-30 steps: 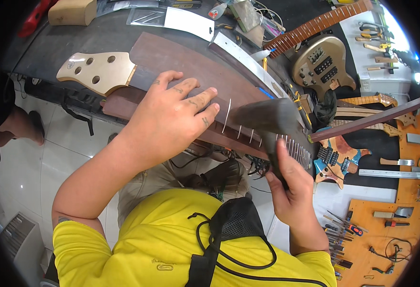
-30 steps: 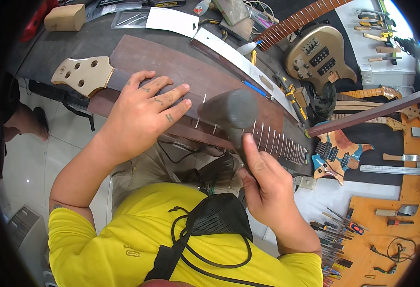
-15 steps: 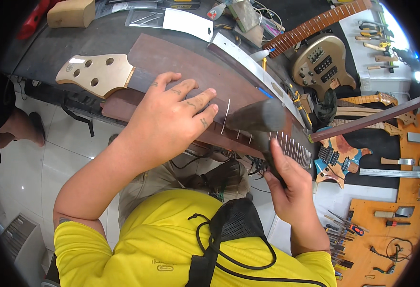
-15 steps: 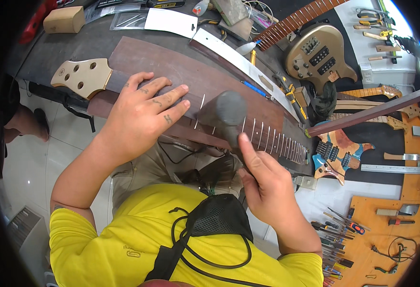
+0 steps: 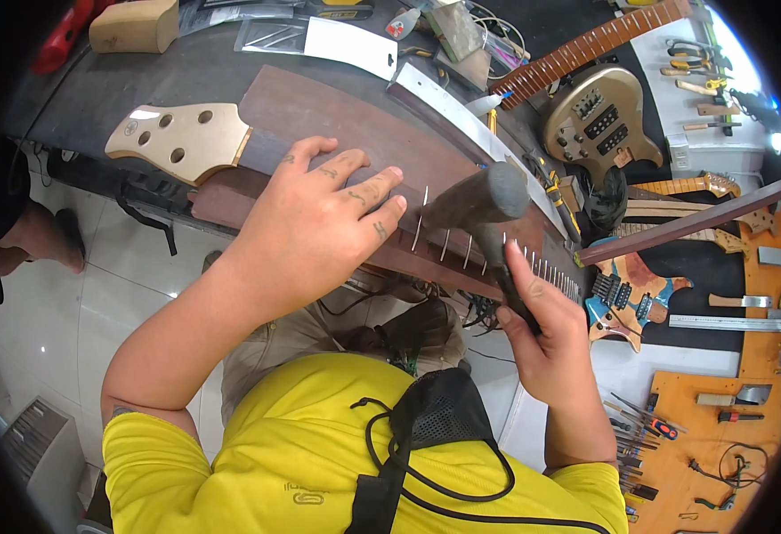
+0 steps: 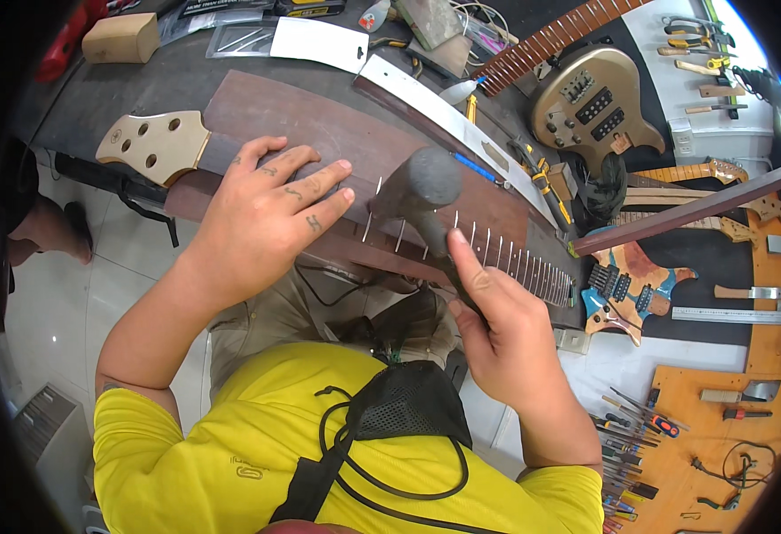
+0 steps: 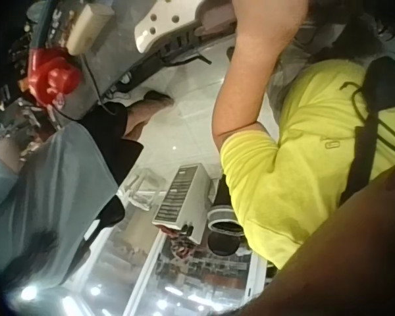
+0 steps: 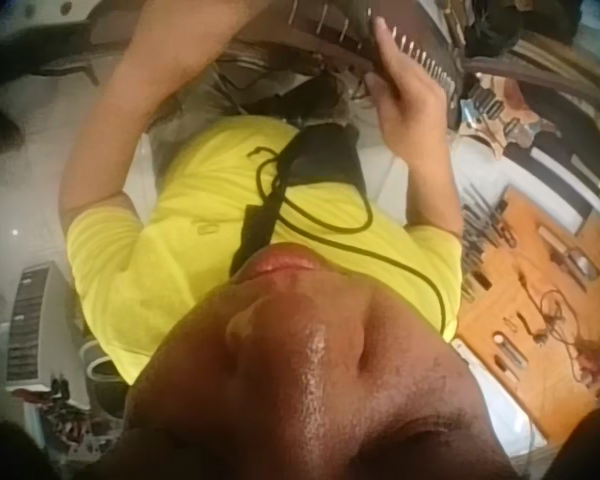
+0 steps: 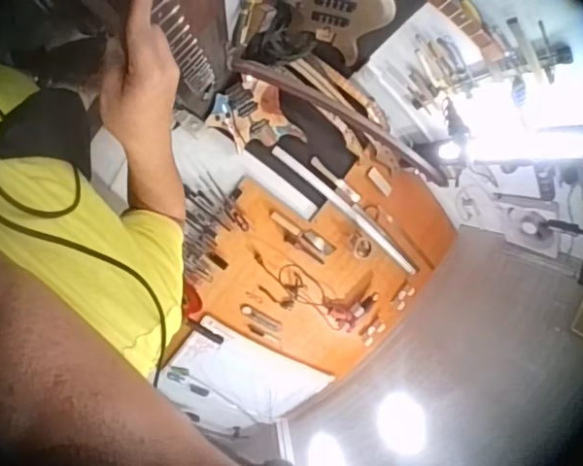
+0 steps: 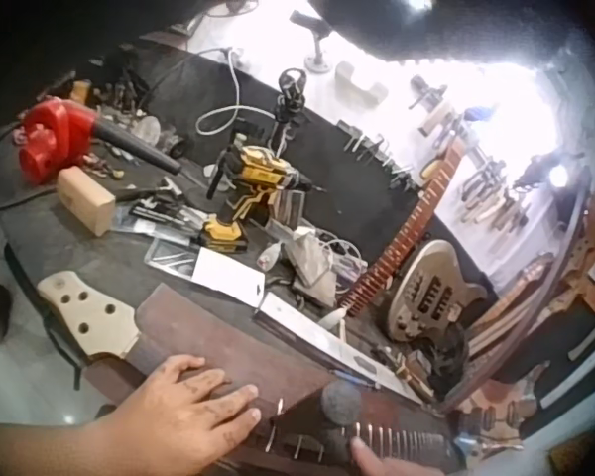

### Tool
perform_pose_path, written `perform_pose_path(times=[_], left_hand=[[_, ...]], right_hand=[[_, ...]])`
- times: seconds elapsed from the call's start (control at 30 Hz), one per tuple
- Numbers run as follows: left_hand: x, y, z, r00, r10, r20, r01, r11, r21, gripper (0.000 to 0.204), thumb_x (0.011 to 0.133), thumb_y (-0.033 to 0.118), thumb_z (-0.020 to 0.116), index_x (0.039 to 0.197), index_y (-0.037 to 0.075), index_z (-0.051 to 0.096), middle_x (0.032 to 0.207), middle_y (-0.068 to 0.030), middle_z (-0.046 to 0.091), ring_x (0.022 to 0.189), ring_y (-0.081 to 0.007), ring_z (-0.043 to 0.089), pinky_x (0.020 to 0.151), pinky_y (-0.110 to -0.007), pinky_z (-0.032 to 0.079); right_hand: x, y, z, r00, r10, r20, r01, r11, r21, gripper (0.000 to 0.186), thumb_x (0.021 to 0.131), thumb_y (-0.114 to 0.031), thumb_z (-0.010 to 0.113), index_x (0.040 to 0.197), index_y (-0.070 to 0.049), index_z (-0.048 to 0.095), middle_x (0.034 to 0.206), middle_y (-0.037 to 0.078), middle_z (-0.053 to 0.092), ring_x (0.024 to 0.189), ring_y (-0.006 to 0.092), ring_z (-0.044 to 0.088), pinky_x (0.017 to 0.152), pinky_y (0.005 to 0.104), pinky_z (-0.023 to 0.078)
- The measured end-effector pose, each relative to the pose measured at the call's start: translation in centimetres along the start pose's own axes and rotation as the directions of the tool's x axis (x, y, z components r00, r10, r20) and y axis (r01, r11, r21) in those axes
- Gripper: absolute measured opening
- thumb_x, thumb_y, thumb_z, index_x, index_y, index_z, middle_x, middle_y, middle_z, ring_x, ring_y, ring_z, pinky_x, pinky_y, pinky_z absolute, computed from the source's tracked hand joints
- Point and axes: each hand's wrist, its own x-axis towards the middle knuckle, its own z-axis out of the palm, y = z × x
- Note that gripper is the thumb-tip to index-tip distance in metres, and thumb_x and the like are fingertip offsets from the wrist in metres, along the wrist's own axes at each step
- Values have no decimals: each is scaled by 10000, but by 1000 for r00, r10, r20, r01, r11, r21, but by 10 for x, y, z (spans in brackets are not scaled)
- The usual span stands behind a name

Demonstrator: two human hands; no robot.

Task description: The person installs metal frets onto a wooden instrument neck by cutting metal wire with pliers, positioning the wire into pre-cut slots on the fretboard, and hammering them into place. They apply adhesive from a small bottle and use a blue tool to press on the frets.

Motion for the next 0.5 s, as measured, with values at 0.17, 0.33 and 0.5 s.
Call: perform_pose_path(times=[0.17,0.33,0.5], left_hand=[[0,2,0,1000,0,-4,0,1000,6,315,901,158,657,1175,82,792,1341,-115,763,1206,-331,696,1089,-570,486],[-1,2,-2,1000,-11,-5,11,1000,-9,312,900,158,659,1168,83,798,1342,-115,763,1200,-334,695,1093,-573,483],[-1,2,-2,1000,-7,-4,7,1000,-1,310,900,156,659,1165,82,801,1333,-114,767,1199,-332,696,1092,-573,482]], right_hand=[[4,5,9,985,-51,-167,57,998,32,740,913,135,678,1619,-13,511,1229,269,734,1078,375,751,983,328,549],[6,4,13,965,-15,-263,38,996,85,701,924,124,681,1597,-4,534,1232,283,730,1078,397,749,987,338,550],[13,-1,1,990,62,-127,-52,995,85,700,924,101,702,1596,0,535,1191,268,736,1003,384,744,965,345,556]])
